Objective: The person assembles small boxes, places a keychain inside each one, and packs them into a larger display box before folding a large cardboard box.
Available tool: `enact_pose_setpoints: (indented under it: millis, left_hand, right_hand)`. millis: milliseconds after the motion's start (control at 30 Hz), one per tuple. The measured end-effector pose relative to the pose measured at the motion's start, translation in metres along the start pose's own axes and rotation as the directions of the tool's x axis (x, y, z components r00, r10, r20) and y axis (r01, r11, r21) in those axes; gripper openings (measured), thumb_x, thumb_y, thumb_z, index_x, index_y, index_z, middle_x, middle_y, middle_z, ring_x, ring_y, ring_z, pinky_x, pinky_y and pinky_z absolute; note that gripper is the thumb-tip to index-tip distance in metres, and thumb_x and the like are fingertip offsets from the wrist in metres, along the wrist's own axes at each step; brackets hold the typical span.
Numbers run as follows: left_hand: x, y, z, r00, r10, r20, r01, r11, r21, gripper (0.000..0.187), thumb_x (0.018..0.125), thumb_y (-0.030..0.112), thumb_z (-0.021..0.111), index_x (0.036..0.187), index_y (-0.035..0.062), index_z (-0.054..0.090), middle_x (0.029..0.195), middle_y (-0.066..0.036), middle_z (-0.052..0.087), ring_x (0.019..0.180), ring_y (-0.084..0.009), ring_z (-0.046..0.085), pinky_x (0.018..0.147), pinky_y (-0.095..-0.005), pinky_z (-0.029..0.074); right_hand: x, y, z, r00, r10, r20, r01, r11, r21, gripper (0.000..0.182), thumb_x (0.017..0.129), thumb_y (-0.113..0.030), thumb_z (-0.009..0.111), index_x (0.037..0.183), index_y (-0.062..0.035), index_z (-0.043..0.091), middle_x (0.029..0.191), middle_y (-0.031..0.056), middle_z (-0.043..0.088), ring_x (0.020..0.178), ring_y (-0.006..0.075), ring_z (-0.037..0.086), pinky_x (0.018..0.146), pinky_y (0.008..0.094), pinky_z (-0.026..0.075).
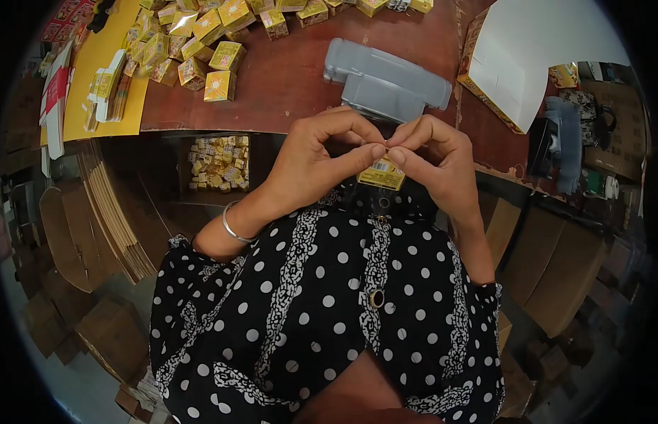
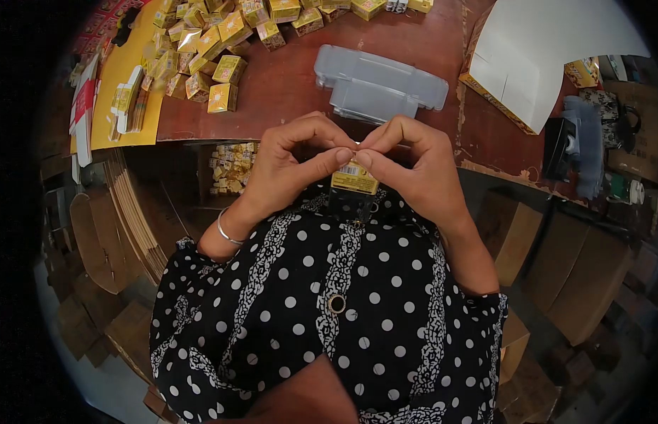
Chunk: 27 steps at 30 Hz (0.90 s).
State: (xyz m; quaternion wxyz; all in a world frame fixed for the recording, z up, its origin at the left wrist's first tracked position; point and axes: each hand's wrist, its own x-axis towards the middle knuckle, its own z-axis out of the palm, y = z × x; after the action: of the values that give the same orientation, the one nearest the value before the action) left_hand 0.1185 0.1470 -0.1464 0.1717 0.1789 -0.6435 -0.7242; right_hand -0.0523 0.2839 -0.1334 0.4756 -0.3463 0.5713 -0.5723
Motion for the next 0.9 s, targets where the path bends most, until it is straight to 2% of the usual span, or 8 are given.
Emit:
enact_pose_setpoints:
  millis: [167, 233, 433, 600, 667, 767, 833, 900]
  left_hand:
    - [-0.006, -0.013, -0.007, 0.981, 0.178, 0.074, -0.185, 0.977, 0.103, 0.017, 0.090, 0.007, 0.075, 0.106, 0.0012, 0.075, 0.106, -0.008, 0.069, 0.095, -0.0145, 0.067, 0.080, -0.0261, 0.054]
    - [-0.010, -0.014, -0.008, 0.977, 0.187, 0.106, -0.196, 0.977, 0.088, 0.021, 0.088, 0.006, 0.076, 0.108, 0.0018, 0.075, 0.112, -0.009, 0.068, 0.099, -0.0163, 0.067, 0.083, -0.0277, 0.055]
    - [-0.011, -0.017, -0.013, 0.966, 0.205, 0.161, -0.223, 0.969, 0.103, 0.027, 0.084, -0.002, 0.075, 0.110, 0.0028, 0.074, 0.126, -0.010, 0.061, 0.114, -0.0199, 0.063, 0.094, -0.0319, 0.056]
    - [0.006, -0.011, -0.023, 0.960, 0.216, -0.177, -0.263, 0.912, -0.316, 0.058, 0.084, -0.011, 0.069, 0.136, 0.0045, 0.050, 0.131, -0.012, 0.051, 0.120, -0.0169, 0.057, 0.098, -0.0291, 0.052]
    - [0.009, -0.001, -0.028, 0.954, 0.215, -0.210, -0.270, 0.921, -0.282, 0.073, 0.081, -0.007, 0.070, 0.145, 0.0047, 0.036, 0.128, -0.013, 0.051, 0.119, -0.0171, 0.057, 0.098, -0.0305, 0.052]
    - [0.005, 0.020, -0.041, 0.997, 0.023, 0.074, -0.032, 0.992, 0.119, 0.087, 0.074, 0.005, 0.072, 0.152, 0.0092, 0.034, 0.121, -0.012, 0.055, 0.113, -0.0230, 0.059, 0.095, -0.0362, 0.050]
    - [0.012, 0.013, -0.049, 0.956, 0.007, 0.293, -0.127, 0.912, 0.390, 0.086, 0.073, 0.005, 0.072, 0.152, 0.0115, 0.039, 0.115, -0.011, 0.057, 0.110, -0.0266, 0.060, 0.096, -0.0366, 0.049]
    - [0.014, 0.010, -0.050, 0.935, 0.018, 0.353, -0.184, 0.878, 0.443, 0.081, 0.072, 0.006, 0.072, 0.148, 0.0107, 0.045, 0.111, -0.010, 0.059, 0.104, -0.0299, 0.061, 0.096, -0.0369, 0.049]
  right_hand:
    - [-0.005, 0.027, -0.007, 0.964, -0.263, 0.040, 0.266, 0.960, -0.084, 0.009, 0.088, 0.001, 0.073, 0.088, 0.0009, 0.064, 0.101, 0.0088, 0.069, 0.094, 0.0163, 0.065, 0.082, 0.0306, 0.054]
    - [-0.006, 0.034, -0.011, 0.837, -0.531, 0.134, 0.545, 0.784, -0.296, 0.014, 0.085, -0.001, 0.076, 0.094, 0.0004, 0.066, 0.105, 0.0122, 0.069, 0.100, 0.0263, 0.067, 0.085, 0.0358, 0.055]
    - [-0.006, 0.040, -0.013, 0.674, -0.692, 0.260, 0.714, 0.517, -0.472, 0.028, 0.083, -0.014, 0.081, 0.104, -0.0009, 0.067, 0.114, 0.0158, 0.067, 0.105, 0.0350, 0.065, 0.091, 0.0418, 0.054]
    - [0.005, 0.008, 0.003, 0.955, -0.276, -0.109, 0.241, 0.935, -0.261, 0.062, 0.084, -0.015, 0.081, 0.137, -0.0006, 0.052, 0.123, 0.0152, 0.065, 0.114, 0.0251, 0.063, 0.098, 0.0398, 0.052]
    - [0.016, -0.001, -0.012, 0.989, -0.031, 0.146, 0.076, 0.947, -0.312, 0.052, 0.085, -0.010, 0.077, 0.132, -0.0001, 0.055, 0.109, 0.0118, 0.071, 0.101, 0.0201, 0.068, 0.092, 0.0346, 0.054]
    - [0.047, -0.026, -0.029, 0.970, -0.041, 0.240, 0.160, 0.853, -0.497, 0.034, 0.086, -0.004, 0.074, 0.118, 0.0003, 0.065, 0.094, 0.0067, 0.073, 0.088, 0.0141, 0.069, 0.083, 0.0297, 0.055]
    - [0.068, -0.050, -0.032, 0.948, 0.012, 0.319, 0.189, 0.784, -0.592, 0.030, 0.086, -0.002, 0.073, 0.115, 0.0016, 0.067, 0.092, 0.0057, 0.071, 0.088, 0.0120, 0.068, 0.081, 0.0282, 0.055]
    - [0.092, -0.068, -0.033, 0.771, 0.194, 0.606, 0.280, 0.751, -0.598, 0.026, 0.086, -0.001, 0.073, 0.112, 0.0015, 0.068, 0.093, 0.0081, 0.073, 0.086, 0.0119, 0.069, 0.078, 0.0282, 0.056]
